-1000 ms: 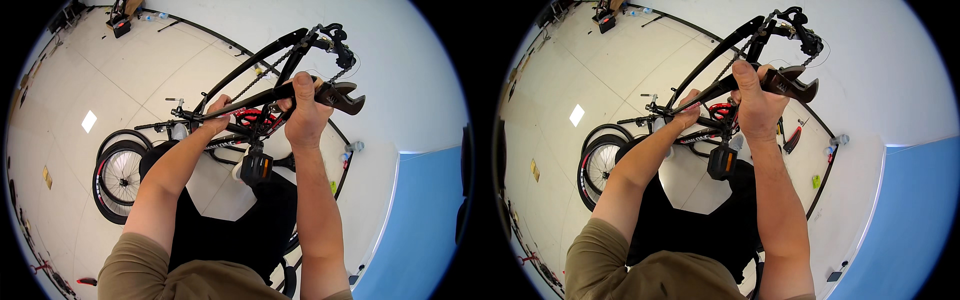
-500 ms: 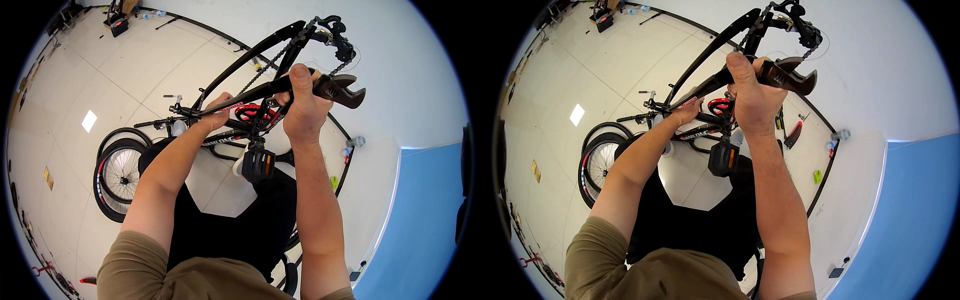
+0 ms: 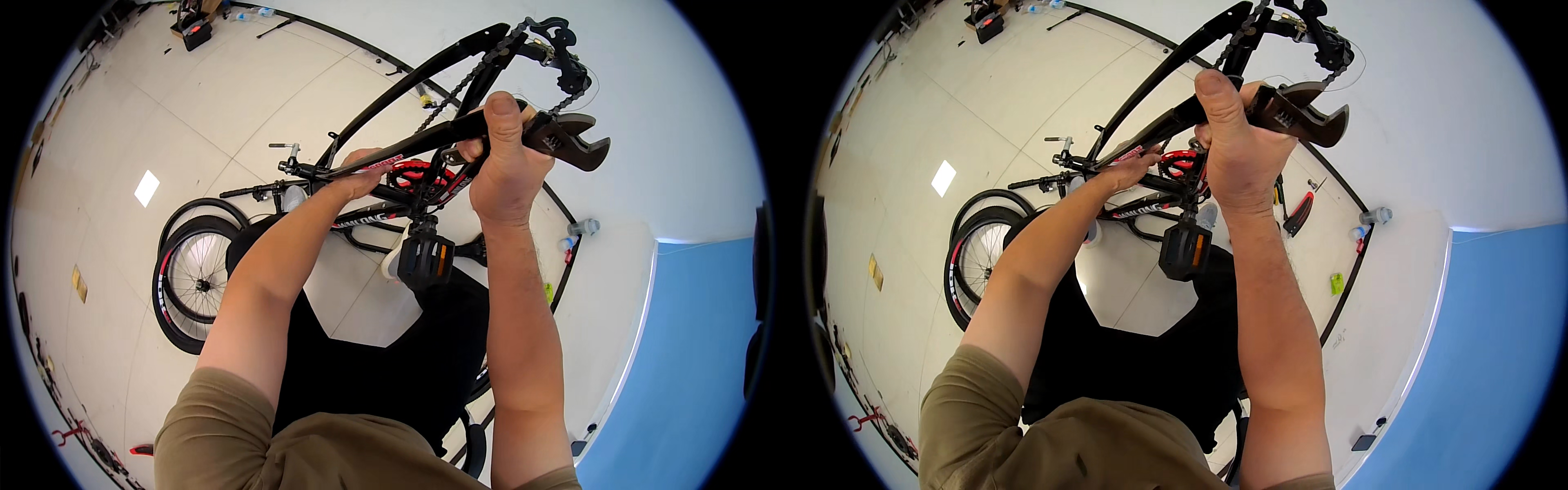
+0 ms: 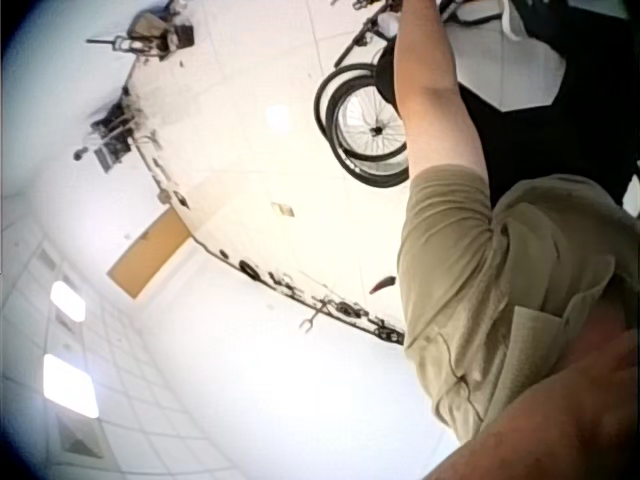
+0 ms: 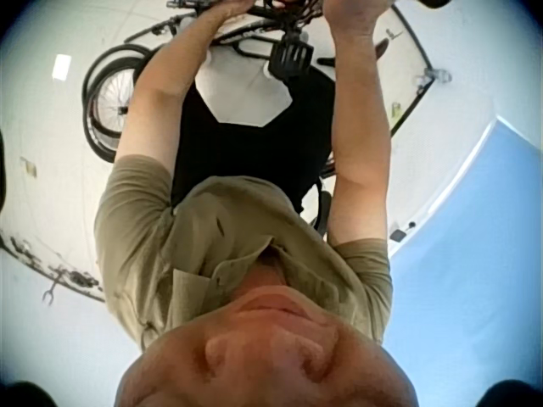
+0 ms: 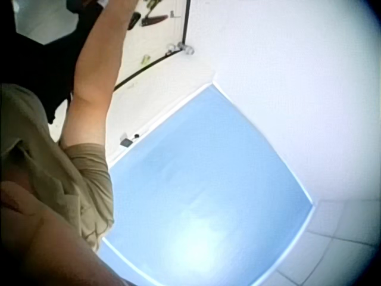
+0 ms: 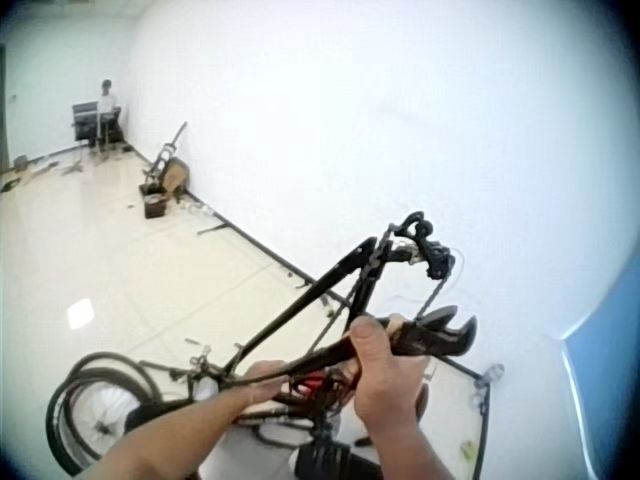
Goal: The person adjusts the bicycle chain and crankset using a wrench and hands. They rotate the pedals and reposition the chain around the chainring while seated on a chair in a workshop.
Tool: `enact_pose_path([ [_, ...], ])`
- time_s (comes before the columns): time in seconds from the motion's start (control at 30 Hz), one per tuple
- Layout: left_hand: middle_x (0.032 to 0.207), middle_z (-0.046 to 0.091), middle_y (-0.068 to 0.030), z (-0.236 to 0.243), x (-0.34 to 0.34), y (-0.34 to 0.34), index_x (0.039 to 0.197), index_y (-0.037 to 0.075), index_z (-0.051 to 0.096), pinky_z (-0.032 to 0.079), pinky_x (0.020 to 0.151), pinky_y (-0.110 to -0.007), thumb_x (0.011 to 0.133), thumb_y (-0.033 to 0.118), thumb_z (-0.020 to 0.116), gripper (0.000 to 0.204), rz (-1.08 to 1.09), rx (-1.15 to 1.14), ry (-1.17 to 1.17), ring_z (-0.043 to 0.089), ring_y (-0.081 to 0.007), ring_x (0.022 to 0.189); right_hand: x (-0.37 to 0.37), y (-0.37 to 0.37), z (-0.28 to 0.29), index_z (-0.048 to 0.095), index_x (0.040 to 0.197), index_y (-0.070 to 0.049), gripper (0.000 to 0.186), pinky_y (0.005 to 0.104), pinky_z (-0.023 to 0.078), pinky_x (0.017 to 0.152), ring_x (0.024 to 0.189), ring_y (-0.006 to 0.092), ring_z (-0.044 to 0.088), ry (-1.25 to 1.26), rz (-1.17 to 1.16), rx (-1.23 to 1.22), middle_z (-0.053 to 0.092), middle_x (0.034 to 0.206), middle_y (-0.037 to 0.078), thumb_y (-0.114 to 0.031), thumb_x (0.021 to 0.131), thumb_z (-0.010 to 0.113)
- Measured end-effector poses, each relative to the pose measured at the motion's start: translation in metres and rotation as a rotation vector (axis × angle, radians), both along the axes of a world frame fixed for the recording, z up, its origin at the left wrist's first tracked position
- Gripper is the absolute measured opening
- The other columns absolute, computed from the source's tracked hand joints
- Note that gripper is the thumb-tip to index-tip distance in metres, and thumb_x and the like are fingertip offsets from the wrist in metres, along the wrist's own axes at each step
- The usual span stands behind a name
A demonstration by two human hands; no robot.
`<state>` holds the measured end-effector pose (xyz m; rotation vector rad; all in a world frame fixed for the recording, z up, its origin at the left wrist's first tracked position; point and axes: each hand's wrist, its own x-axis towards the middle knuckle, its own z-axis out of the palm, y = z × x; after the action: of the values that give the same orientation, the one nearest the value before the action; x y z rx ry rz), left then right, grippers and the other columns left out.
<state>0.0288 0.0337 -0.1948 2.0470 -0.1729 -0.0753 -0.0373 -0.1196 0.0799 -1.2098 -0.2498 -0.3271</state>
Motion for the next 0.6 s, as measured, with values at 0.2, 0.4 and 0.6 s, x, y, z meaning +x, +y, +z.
enact_pose_path([
  [0.2,0.098,0.067,-0.0194,0.017,-0.008,0.0,0.105,0.009,0.065,0.05,0.082,-0.041,0.097,0.03,0.058,0.024,0.066,0.043,0.013,0.064,-0.0366,0.092,-0.001,0.0,-0.001,0.048,0.067,-0.008,0.043,0.0237,0.039,0.044,0.046,0.0073,0.045,0.022,0.021,0.023,0.05,0.058,0.0,-0.021,0.08,0.087],
  [0.4,0.096,0.067,-0.018,0.027,-0.01,-0.001,0.102,0.009,0.064,0.051,0.078,-0.041,0.097,0.029,0.056,0.022,0.071,0.03,0.083,0.063,-0.0377,0.087,-0.001,-0.001,0.001,0.048,0.066,-0.008,0.043,0.0241,0.039,0.043,0.046,0.0075,0.046,0.008,0.023,0.016,0.05,0.057,0.0,-0.021,0.08,0.087],
  [0.6,0.095,0.066,-0.0191,0.022,-0.009,-0.006,0.101,0.009,0.063,0.05,0.078,-0.043,0.097,0.028,0.055,0.021,0.071,0.139,0.04,0.063,-0.0391,0.088,0.0,-0.001,-0.001,0.047,0.066,-0.009,0.043,0.0243,0.039,0.043,0.047,0.0073,0.046,0.005,0.02,0.033,0.05,0.058,0.0,-0.02,0.08,0.087],
])
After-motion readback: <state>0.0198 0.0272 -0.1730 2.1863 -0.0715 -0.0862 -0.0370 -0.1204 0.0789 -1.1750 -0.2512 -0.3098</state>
